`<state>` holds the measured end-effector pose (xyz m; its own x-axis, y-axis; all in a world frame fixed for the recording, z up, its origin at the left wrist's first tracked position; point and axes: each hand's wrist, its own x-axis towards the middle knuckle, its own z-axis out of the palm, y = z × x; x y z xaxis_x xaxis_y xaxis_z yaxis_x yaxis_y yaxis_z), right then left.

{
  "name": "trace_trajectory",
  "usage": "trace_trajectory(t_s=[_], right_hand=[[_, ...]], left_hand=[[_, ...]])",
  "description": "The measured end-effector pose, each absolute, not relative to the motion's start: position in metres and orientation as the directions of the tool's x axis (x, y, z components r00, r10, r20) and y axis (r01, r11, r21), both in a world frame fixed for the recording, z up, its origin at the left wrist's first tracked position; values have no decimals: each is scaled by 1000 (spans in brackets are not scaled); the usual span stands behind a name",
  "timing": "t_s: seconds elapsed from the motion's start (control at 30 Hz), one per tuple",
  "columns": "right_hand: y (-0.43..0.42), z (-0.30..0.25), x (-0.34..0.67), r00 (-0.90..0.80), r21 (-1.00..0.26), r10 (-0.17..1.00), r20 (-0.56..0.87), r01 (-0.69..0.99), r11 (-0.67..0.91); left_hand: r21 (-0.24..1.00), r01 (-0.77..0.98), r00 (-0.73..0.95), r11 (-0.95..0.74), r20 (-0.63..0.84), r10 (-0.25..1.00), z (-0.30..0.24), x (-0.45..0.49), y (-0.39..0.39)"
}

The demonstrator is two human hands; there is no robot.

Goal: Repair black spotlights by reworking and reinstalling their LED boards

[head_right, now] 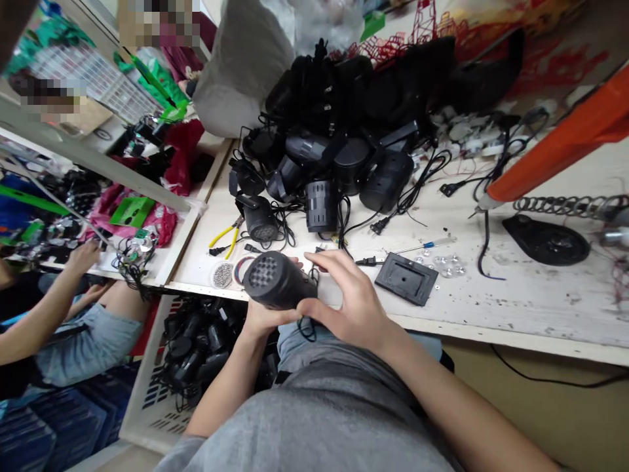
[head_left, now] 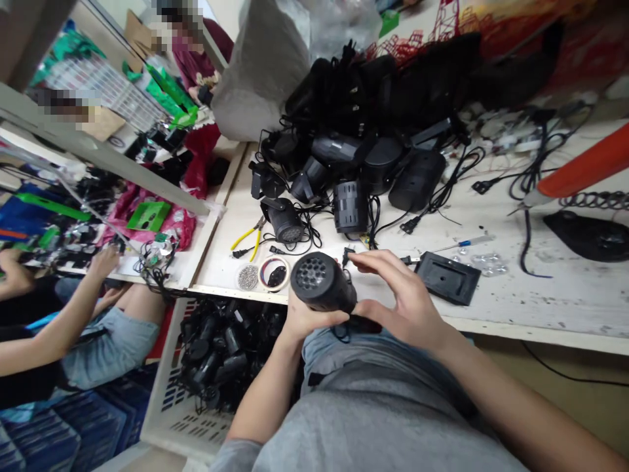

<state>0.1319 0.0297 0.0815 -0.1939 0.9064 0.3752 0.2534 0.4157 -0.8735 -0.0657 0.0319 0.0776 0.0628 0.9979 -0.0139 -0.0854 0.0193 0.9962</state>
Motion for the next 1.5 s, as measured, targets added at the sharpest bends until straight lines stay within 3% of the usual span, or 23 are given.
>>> trace_trajectory(t_s=[0.17,0.37,0.5,0.63,0.8,0.87,0.93,1.0,1.07,1.17,1.27,1.37,1.5], right_hand=[[27,98,121,-248,-790,865,435,356,500],[32,93,114,-125,-701,849,514,509,499],[43,103,126,-83,-727,878,472,528,440],[56,113,126,-221,-694,901,372,579,428],[79,111,118,-216,-686,913,347,605,404],[88,109,119,-202,-757,934,296,546,358],[93,105,121,-191,-892,960,203,369,262],[93,98,120,-171,-985,982,78,141,103],[85,85,115,-133,-999,990,-51,-6,-52],[62,65,97,-142,-987,980,-141,-62,-150],[36,52,79,-306,-998,951,-49,-24,-59],[20,50,72,-432,-966,896,100,172,191],[23,48,72,-538,-712,793,286,433,552]], left_hand=[[995,-33,29,-96,96,995,79,-50,24],[995,3,119,-103,102,988,80,-39,23],[999,45,93,-17,13,996,82,-35,25],[982,165,16,-88,87,996,78,-28,31],[970,233,-4,-67,69,998,79,-29,40],[988,146,-7,41,-40,999,78,-35,44],[971,-114,48,211,-207,977,76,-43,49],[832,-424,143,358,-329,933,72,-52,54],[684,-615,171,392,-369,914,70,-59,59],[616,-713,119,336,-366,923,73,-66,66],[584,-756,90,296,-354,931,79,-70,71],[530,-804,73,270,-362,929,85,-75,75],[422,-865,92,272,-399,912,97,-85,77]])
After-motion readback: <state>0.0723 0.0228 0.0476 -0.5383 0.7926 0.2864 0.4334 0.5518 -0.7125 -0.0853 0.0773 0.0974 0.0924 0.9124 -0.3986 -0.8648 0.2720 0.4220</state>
